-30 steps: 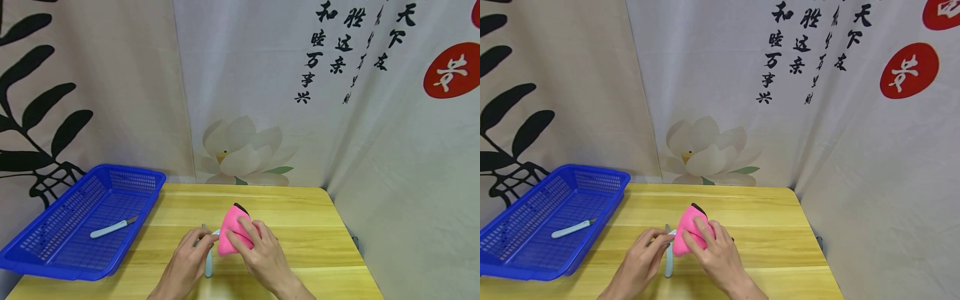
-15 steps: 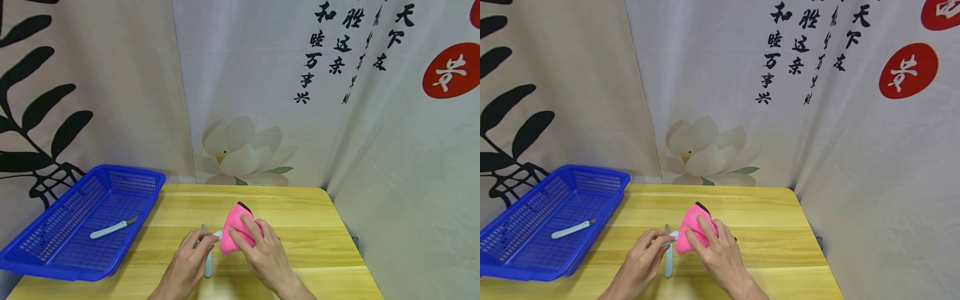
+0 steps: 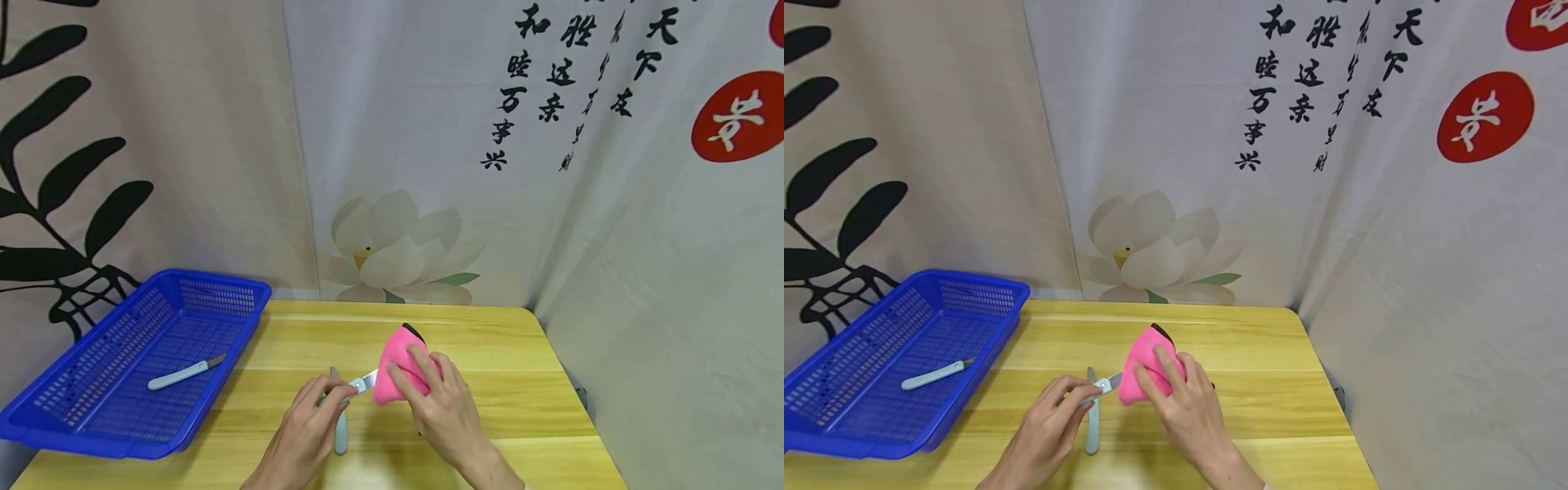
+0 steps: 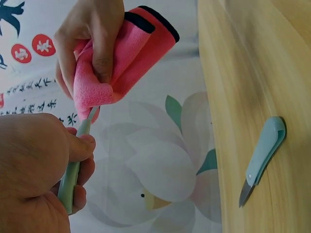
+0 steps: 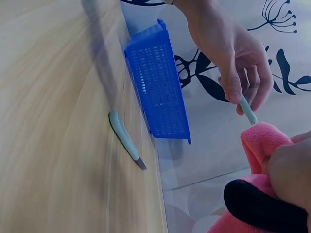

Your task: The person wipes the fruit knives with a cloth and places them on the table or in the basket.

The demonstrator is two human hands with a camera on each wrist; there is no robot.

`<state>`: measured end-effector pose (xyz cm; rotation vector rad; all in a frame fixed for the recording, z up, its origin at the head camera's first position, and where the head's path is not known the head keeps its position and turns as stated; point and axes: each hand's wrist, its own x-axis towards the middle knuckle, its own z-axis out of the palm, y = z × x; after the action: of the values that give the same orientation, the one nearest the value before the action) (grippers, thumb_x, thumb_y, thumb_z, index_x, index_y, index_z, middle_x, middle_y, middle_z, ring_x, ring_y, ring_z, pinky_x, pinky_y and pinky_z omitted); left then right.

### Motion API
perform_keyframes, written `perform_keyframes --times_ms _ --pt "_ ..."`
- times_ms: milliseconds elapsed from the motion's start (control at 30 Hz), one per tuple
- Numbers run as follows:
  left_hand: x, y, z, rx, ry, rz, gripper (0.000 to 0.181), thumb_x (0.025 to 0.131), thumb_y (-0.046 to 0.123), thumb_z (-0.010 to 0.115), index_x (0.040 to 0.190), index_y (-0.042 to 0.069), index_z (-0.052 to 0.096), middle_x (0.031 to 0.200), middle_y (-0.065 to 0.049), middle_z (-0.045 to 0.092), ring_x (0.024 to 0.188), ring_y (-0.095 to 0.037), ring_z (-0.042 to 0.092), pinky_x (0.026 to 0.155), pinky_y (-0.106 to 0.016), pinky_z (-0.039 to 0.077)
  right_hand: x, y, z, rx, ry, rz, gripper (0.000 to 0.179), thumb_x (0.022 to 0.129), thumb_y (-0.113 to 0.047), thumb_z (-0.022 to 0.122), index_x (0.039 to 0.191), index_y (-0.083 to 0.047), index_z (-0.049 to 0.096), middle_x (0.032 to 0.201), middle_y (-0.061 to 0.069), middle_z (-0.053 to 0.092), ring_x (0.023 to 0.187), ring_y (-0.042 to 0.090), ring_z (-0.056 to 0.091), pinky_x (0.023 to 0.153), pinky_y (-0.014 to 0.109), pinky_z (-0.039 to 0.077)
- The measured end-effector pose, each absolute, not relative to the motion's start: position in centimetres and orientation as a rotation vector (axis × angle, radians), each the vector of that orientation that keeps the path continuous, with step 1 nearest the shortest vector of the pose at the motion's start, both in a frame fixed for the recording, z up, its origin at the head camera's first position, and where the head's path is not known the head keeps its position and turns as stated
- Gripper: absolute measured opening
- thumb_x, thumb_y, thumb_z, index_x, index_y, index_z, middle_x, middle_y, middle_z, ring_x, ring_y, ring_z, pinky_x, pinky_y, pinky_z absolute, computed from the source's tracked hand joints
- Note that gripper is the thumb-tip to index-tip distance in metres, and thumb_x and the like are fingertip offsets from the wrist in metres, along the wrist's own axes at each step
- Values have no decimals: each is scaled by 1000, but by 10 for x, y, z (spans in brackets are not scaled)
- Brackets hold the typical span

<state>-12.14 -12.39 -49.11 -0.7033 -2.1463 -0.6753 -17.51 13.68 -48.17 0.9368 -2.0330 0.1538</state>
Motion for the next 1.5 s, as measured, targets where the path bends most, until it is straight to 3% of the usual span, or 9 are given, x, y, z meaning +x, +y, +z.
perform_keyframes --times_ms 167,533,633,733,833,933,1000,1067,1500 --pt "-121 -125 -491 -707 -2145 -698 40 88 -9 80 120 14 79 114 1 73 105 -17 70 94 -33 64 -180 145 -480 919 -2057 161 41 107 -11 53 137 -23 79 146 18 67 104 35 62 83 42 62" --pt "-119 -128 -488 -648 -2194 -733 55 75 -20 92 114 17 80 111 1 73 105 -17 71 87 -37 69 -186 159 -464 819 -2080 207 65 77 7 85 137 -17 78 146 22 67 100 38 63 78 47 62" --pt "-119 -128 -487 -645 -2196 -730 55 74 -20 92 113 17 81 111 2 73 105 -16 71 87 -37 69 -180 154 -462 858 -2057 254 62 80 6 80 137 -17 78 146 22 67 100 37 63 78 47 63" --pt "-120 -127 -486 -660 -2193 -737 56 75 -20 91 116 17 81 112 2 73 106 -17 71 89 -39 69 -172 143 -463 913 -2031 254 44 98 -3 66 138 -20 78 146 21 67 102 34 62 80 44 62" --pt "-121 -126 -485 -692 -2182 -747 46 88 -15 85 120 17 81 113 1 73 108 -19 71 92 -43 69 -166 132 -466 962 -1987 233 38 114 -13 50 136 -21 79 146 18 68 103 33 61 83 41 61" --pt "-121 -123 -485 -716 -2166 -743 20 114 7 65 122 17 81 114 2 72 108 -19 71 95 -45 68 -162 123 -469 994 -1923 227 39 117 -15 45 134 -20 80 145 17 70 101 33 62 83 39 61" --pt "-122 -121 -485 -722 -2152 -732 36 121 23 45 121 18 81 114 2 72 108 -19 72 96 -46 68 -161 119 -470 999 -1903 230 39 117 -13 45 132 -20 81 145 17 70 100 34 62 84 39 62" --pt "-122 -120 -485 -720 -2138 -717 48 122 31 34 120 19 81 114 3 72 107 -18 72 97 -44 67 -160 117 -472 999 -1901 221 40 117 -12 45 132 -20 81 145 17 70 101 34 63 84 39 62" --pt "-121 -117 -489 -702 -2089 -669 46 123 29 36 121 15 80 114 0 74 104 -18 70 93 -32 63 -163 125 -474 966 -1986 178 45 97 -4 61 135 -20 80 147 19 67 103 36 62 84 42 63"
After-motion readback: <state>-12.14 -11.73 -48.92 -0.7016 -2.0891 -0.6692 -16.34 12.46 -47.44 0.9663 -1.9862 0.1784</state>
